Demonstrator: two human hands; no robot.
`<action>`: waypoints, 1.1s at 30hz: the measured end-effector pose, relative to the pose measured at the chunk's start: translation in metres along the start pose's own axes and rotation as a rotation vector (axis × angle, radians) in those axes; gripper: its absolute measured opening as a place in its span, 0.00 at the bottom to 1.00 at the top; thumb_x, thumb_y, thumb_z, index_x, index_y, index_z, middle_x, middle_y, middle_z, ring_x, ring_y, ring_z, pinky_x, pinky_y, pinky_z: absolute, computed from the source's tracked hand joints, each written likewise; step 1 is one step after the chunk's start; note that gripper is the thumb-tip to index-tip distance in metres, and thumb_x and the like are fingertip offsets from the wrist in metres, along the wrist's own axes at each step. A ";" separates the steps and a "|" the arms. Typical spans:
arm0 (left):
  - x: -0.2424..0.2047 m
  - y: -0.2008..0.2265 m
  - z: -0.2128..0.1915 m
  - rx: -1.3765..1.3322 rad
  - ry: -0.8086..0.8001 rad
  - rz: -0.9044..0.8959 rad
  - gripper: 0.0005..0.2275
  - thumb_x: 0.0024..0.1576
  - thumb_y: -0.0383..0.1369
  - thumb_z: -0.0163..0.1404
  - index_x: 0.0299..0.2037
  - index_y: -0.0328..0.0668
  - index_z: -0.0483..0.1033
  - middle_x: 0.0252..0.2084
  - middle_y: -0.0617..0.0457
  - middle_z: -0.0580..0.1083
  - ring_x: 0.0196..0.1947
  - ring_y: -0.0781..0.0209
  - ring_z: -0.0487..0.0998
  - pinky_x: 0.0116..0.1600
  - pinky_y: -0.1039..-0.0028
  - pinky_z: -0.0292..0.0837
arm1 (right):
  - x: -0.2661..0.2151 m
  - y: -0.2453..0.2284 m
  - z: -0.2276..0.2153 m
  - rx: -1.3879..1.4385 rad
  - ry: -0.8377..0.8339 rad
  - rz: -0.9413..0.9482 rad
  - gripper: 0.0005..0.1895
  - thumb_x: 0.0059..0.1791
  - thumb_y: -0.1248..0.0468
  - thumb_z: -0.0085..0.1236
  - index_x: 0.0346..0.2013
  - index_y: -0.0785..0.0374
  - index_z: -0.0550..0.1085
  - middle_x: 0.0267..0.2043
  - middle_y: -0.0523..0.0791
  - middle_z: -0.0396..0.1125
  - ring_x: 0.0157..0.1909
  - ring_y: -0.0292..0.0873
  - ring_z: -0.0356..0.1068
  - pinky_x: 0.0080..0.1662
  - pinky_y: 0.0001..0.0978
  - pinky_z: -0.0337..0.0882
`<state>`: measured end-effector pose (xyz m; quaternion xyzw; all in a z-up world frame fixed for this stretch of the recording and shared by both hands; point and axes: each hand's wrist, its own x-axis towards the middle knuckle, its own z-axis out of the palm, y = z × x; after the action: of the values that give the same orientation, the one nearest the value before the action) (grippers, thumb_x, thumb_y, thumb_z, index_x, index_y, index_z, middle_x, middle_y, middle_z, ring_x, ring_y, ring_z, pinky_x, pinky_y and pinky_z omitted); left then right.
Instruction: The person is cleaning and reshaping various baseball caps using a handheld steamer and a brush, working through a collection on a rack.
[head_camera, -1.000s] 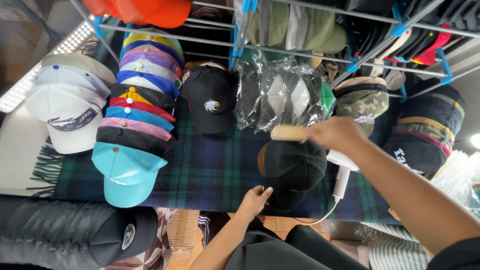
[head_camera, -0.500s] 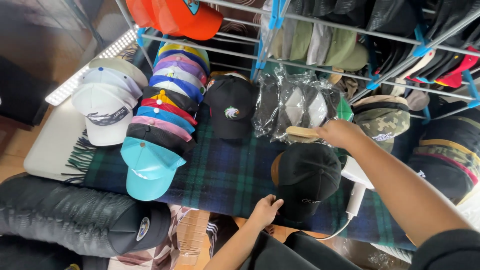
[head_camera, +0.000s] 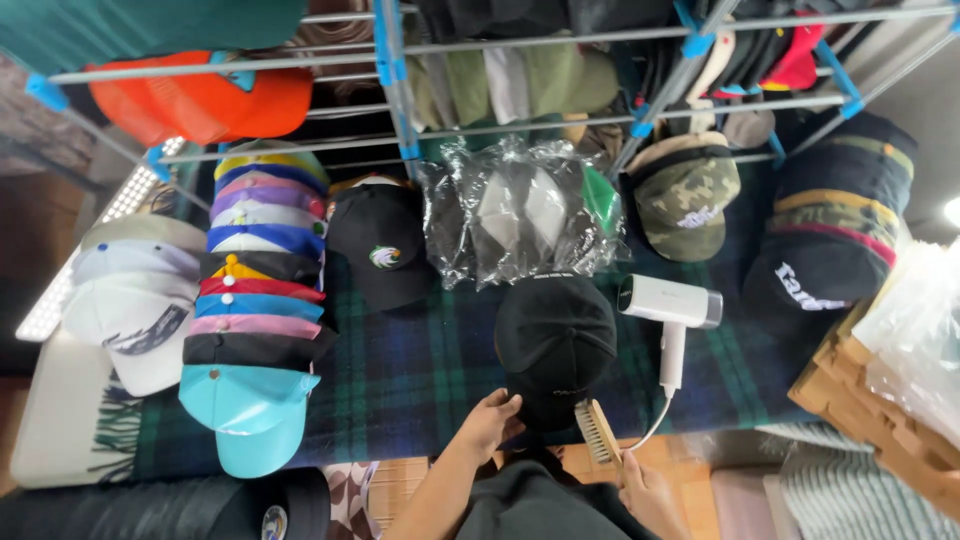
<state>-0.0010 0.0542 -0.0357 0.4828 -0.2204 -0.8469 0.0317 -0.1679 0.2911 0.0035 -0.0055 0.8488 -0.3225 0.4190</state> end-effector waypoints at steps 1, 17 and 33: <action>-0.005 0.006 0.002 -0.035 -0.007 -0.015 0.12 0.64 0.30 0.54 0.32 0.56 0.64 0.36 0.60 0.72 0.37 0.65 0.75 0.52 0.68 0.78 | -0.002 0.001 0.000 0.064 0.026 0.043 0.34 0.55 0.42 0.42 0.20 0.69 0.72 0.14 0.51 0.63 0.15 0.44 0.61 0.21 0.33 0.58; -0.009 0.011 0.000 0.131 -0.052 -0.021 0.09 0.66 0.36 0.51 0.32 0.58 0.68 0.38 0.62 0.75 0.40 0.65 0.76 0.51 0.69 0.73 | -0.031 -0.253 0.015 -1.278 0.010 -0.864 0.22 0.59 0.44 0.35 0.33 0.54 0.68 0.16 0.40 0.63 0.19 0.49 0.65 0.22 0.44 0.58; -0.001 -0.004 -0.008 0.260 0.016 -0.008 0.12 0.66 0.42 0.50 0.31 0.59 0.63 0.31 0.59 0.72 0.35 0.68 0.77 0.42 0.75 0.75 | -0.049 -0.350 0.143 -1.837 -0.159 -0.707 0.12 0.48 0.57 0.60 0.46 0.46 0.81 0.51 0.37 0.73 0.52 0.46 0.74 0.40 0.33 0.71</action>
<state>0.0069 0.0552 -0.0396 0.4905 -0.3261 -0.8075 -0.0328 -0.1251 -0.0503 0.1682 -0.6036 0.6882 0.3564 0.1871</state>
